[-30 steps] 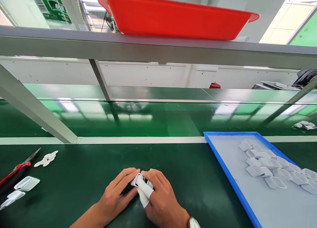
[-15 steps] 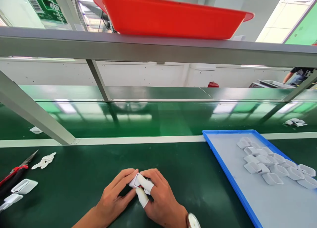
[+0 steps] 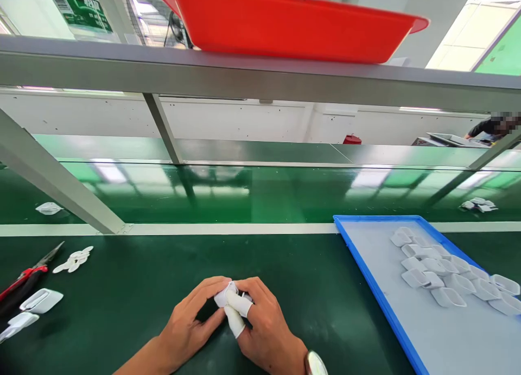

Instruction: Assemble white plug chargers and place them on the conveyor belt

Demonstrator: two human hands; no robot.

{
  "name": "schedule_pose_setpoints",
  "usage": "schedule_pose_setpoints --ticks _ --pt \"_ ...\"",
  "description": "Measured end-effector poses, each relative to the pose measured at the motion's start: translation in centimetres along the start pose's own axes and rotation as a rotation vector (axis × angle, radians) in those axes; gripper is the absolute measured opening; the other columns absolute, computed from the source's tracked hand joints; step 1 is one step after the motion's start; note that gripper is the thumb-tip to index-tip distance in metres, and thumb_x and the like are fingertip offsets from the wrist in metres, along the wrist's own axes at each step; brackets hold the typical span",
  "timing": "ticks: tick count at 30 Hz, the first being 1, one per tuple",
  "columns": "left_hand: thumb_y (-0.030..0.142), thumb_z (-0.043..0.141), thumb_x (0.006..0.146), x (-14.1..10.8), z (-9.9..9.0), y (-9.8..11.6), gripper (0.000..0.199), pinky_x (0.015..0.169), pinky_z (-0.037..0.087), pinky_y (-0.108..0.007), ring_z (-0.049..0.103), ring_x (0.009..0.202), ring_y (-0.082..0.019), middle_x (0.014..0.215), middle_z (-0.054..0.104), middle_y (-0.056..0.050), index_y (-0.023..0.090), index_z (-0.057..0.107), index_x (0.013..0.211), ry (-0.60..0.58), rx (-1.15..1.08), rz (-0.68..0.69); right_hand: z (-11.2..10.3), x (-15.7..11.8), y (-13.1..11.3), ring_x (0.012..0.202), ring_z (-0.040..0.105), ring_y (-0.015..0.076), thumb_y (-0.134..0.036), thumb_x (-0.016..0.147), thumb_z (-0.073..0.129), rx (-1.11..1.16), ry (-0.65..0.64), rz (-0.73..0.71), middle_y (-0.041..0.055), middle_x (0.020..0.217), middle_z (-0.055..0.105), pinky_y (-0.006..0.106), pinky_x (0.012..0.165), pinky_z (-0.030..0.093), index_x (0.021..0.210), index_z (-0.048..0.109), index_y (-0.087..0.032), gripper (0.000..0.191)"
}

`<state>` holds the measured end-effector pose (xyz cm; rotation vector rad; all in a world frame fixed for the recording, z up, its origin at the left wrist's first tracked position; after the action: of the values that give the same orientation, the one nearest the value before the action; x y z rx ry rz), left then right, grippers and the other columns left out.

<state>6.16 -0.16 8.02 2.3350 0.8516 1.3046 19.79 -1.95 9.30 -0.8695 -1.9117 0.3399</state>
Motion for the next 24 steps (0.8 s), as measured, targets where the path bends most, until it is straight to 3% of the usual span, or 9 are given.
schedule_pose_setpoints --ticks 3,5,8,11,15,21,24 --pt "0.010 0.053 0.099 0.1 0.3 0.6 0.038 0.099 0.060 -0.033 0.068 0.113 -0.022 0.123 0.068 -0.012 0.018 0.055 0.135 -0.013 0.049 0.044 0.3 -0.5 1.9 0.087 0.068 0.0188 -0.016 0.095 0.058 0.168 0.012 0.154 0.0084 0.106 0.070 0.031 0.077 0.060 0.115 0.069 -0.023 0.024" --pt "0.012 0.054 0.100 0.2 0.4 0.5 0.038 0.097 0.061 -0.033 0.068 0.112 -0.022 0.124 0.067 -0.013 0.019 0.053 0.138 0.000 0.057 0.001 0.8 -1.1 4.2 0.079 0.069 0.0172 -0.026 0.095 0.064 0.369 0.031 0.365 0.0065 0.098 0.072 0.029 0.074 0.060 0.108 0.070 -0.022 0.015" --pt "0.017 0.057 0.101 0.2 0.2 0.1 0.038 0.090 0.063 -0.032 0.070 0.103 -0.021 0.124 0.066 -0.012 0.020 0.050 0.139 0.043 0.040 -0.063 2.2 -2.2 6.8 0.080 0.071 0.0203 -0.040 0.091 0.072 0.706 0.056 0.676 0.0062 0.090 0.075 0.034 0.078 0.061 0.109 0.070 -0.019 0.028" --pt "0.020 0.056 0.103 0.2 0.3 0.0 0.036 0.090 0.063 -0.032 0.071 0.100 -0.020 0.121 0.067 -0.011 0.020 0.050 0.138 0.049 0.035 -0.052 3.2 -2.4 7.2 0.087 0.072 0.0234 -0.045 0.086 0.076 0.890 0.045 0.781 0.0087 0.094 0.075 0.038 0.084 0.060 0.105 0.072 -0.017 0.034" --pt "0.022 0.056 0.103 0.1 0.2 0.0 0.038 0.097 0.060 -0.035 0.067 0.112 -0.022 0.124 0.067 -0.012 0.018 0.049 0.140 0.048 0.075 0.006 3.5 -2.2 6.8 0.087 0.071 0.0215 -0.044 0.089 0.073 0.847 0.004 0.742 0.0070 0.094 0.076 0.037 0.087 0.059 0.101 0.075 -0.019 0.027" --pt "0.013 0.056 0.099 0.2 0.7 0.0 0.043 0.091 0.060 -0.043 0.062 0.102 -0.026 0.120 0.069 -0.011 0.019 0.051 0.141 -0.075 0.188 0.050 2.0 -1.3 5.4 0.077 0.070 0.0158 -0.032 0.094 0.067 0.296 -0.006 0.385 0.0061 0.100 0.074 0.025 0.069 0.061 0.111 0.072 -0.021 0.021" --pt "0.009 0.055 0.095 1.7 0.8 -2.3 0.044 0.090 0.058 -0.043 0.061 0.100 -0.025 0.120 0.070 -0.009 0.023 0.057 0.137 -0.151 0.178 -0.030 0.4 -0.7 4.7 0.101 0.071 0.0206 -0.025 0.098 0.061 0.060 0.059 0.187 0.0094 0.116 0.072 0.031 0.087 0.062 0.125 0.065 -0.022 0.028"
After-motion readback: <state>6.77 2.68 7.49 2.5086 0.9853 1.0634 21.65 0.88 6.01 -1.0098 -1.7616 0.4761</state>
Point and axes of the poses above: each hand's wrist, its own x-axis towards the middle knuckle, its own z-axis out of the palm, y = z × x, the point moved 9 cm from there along x, towards the middle knuckle
